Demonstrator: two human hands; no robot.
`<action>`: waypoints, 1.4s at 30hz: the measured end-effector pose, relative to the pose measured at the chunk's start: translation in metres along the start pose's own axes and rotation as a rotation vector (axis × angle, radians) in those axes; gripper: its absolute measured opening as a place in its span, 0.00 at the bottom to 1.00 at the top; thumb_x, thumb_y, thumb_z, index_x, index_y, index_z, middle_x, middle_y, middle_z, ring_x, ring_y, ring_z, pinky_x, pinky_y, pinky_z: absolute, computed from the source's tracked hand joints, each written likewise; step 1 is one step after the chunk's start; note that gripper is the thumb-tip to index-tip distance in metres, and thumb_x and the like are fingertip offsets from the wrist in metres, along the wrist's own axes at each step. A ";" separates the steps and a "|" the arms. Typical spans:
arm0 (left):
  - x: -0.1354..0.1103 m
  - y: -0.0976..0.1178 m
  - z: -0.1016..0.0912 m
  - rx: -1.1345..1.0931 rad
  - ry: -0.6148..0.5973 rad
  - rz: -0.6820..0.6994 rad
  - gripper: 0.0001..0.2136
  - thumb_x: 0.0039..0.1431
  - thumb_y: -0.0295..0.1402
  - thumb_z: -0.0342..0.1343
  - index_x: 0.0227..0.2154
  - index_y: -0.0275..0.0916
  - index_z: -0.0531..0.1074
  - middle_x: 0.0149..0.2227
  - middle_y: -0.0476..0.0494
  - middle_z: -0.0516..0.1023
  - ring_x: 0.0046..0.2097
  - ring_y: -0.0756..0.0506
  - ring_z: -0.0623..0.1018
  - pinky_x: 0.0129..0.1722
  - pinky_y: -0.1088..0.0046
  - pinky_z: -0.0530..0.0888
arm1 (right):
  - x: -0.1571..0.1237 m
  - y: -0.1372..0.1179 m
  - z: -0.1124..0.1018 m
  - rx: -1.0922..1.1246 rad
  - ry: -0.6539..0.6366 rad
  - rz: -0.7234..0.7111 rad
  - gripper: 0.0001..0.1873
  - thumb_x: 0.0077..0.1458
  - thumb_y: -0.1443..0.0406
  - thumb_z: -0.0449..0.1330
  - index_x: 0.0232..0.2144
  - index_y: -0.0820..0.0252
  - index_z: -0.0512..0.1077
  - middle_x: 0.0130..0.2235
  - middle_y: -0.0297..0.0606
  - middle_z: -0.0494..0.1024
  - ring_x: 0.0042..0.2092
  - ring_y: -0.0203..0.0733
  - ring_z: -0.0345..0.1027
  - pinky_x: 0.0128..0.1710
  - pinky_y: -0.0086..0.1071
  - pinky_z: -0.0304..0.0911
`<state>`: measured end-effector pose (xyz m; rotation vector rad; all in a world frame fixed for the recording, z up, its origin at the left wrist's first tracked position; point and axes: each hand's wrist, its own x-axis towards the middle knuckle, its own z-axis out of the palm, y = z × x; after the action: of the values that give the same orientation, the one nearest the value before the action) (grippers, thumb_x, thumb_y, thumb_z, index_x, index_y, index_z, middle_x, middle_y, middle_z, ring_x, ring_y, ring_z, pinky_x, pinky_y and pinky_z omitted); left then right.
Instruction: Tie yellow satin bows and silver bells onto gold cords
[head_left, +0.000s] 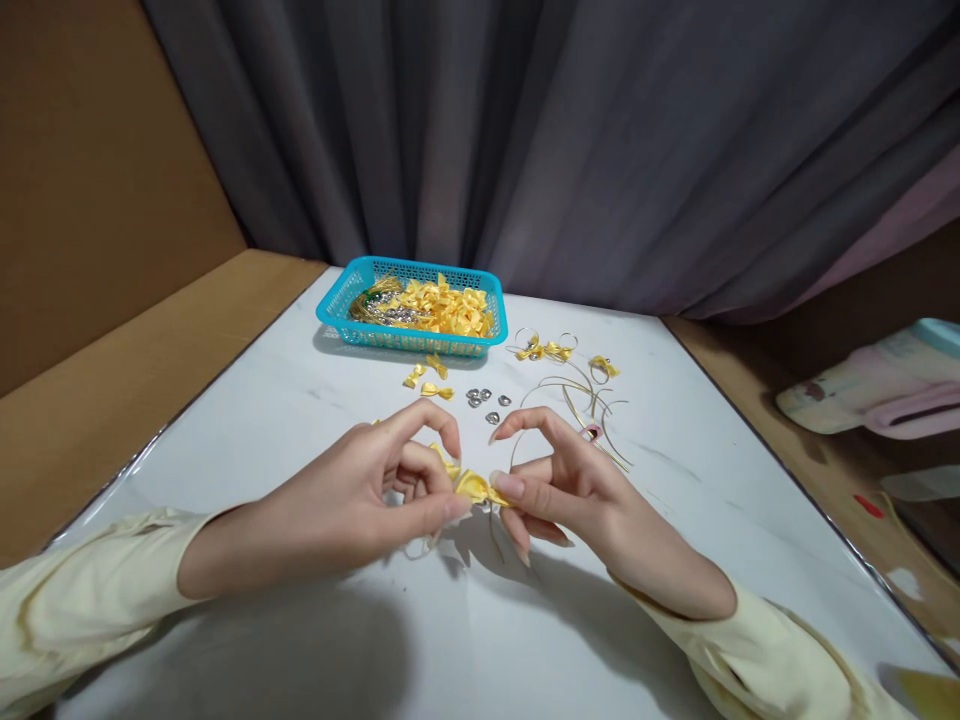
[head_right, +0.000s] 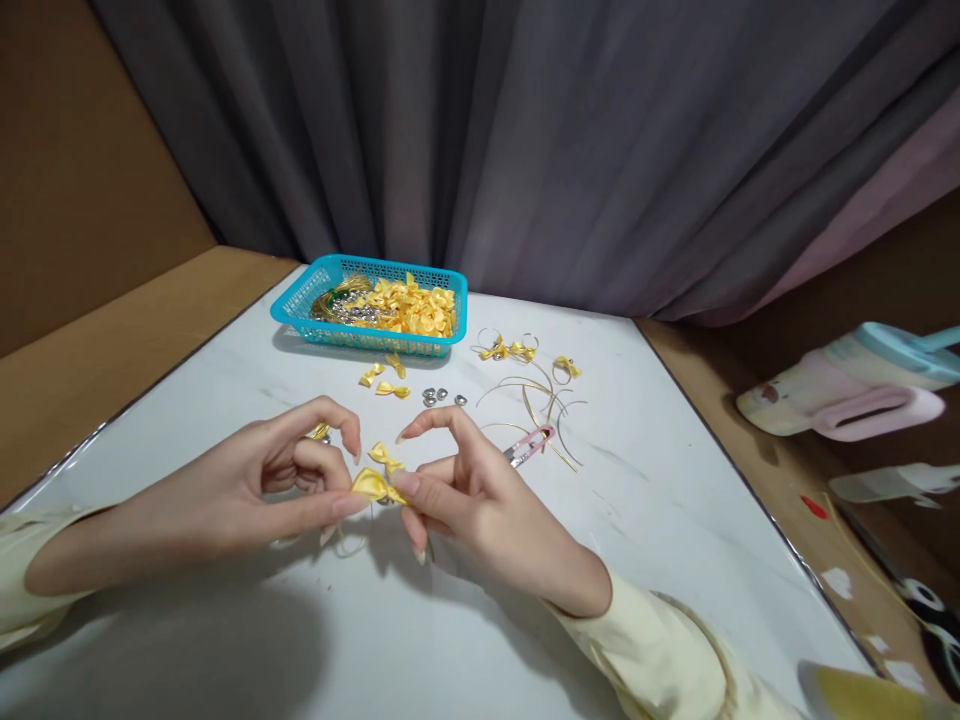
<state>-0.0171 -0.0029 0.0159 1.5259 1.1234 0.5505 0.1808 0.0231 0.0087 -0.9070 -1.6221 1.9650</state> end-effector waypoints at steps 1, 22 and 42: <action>-0.001 -0.001 0.000 -0.009 -0.003 0.000 0.09 0.56 0.34 0.52 0.35 0.41 0.56 0.22 0.55 0.70 0.25 0.52 0.69 0.25 0.78 0.64 | 0.000 0.000 0.000 0.014 -0.001 0.008 0.11 0.58 0.63 0.53 0.40 0.56 0.54 0.17 0.24 0.67 0.18 0.28 0.51 0.19 0.23 0.46; 0.002 -0.008 0.003 0.212 -0.077 -0.037 0.18 0.60 0.45 0.44 0.21 0.37 0.62 0.20 0.55 0.57 0.23 0.54 0.58 0.20 0.80 0.55 | -0.001 0.002 0.007 0.046 -0.041 0.015 0.10 0.59 0.60 0.52 0.39 0.55 0.53 0.18 0.23 0.65 0.18 0.28 0.48 0.19 0.23 0.45; 0.003 -0.003 -0.011 -0.015 -0.186 -0.128 0.15 0.54 0.43 0.54 0.21 0.36 0.68 0.21 0.53 0.64 0.24 0.53 0.61 0.23 0.79 0.56 | -0.007 -0.003 0.003 -0.016 0.043 -0.112 0.07 0.61 0.67 0.49 0.38 0.55 0.51 0.18 0.21 0.63 0.18 0.26 0.47 0.18 0.20 0.45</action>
<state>-0.0257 0.0052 0.0156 1.4486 1.0618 0.3228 0.1830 0.0164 0.0134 -0.8400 -1.6301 1.8469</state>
